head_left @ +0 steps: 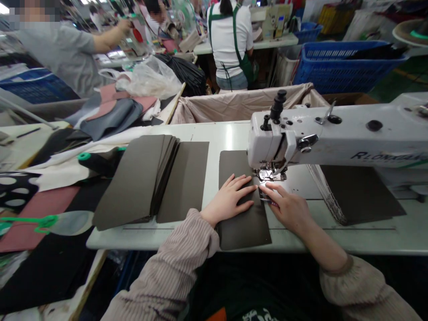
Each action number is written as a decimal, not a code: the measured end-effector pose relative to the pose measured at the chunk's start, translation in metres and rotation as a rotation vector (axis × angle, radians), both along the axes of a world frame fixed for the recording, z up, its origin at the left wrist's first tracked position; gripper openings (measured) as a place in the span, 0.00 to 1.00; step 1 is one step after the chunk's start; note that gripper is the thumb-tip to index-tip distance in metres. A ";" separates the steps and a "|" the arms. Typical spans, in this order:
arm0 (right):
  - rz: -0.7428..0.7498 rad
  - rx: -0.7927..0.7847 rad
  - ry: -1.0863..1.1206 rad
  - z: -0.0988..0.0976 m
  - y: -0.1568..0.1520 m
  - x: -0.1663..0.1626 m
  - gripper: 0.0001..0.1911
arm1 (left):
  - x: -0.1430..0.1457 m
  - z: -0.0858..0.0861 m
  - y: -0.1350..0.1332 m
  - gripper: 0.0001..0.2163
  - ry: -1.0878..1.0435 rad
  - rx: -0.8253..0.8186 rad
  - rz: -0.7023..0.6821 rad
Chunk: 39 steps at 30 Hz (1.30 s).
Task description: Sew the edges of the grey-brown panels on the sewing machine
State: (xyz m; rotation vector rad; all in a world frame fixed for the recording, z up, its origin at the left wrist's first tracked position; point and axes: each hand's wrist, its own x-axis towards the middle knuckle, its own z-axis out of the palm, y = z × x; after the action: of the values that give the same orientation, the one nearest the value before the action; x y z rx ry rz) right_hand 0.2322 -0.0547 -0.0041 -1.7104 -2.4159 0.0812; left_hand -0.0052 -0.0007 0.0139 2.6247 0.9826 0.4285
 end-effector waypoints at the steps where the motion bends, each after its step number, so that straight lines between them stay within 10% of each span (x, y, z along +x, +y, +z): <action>1: -0.004 -0.003 0.003 0.000 0.000 0.000 0.27 | 0.000 0.000 0.000 0.22 0.004 0.002 0.000; 39: 0.017 0.008 0.023 0.003 0.000 0.001 0.27 | 0.001 -0.002 0.000 0.22 -0.011 0.016 0.033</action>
State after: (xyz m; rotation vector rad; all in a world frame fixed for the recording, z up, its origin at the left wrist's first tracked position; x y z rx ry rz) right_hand 0.2328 -0.0546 -0.0009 -1.6762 -2.4116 0.0930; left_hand -0.0039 -0.0003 0.0122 2.6207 1.0241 0.4602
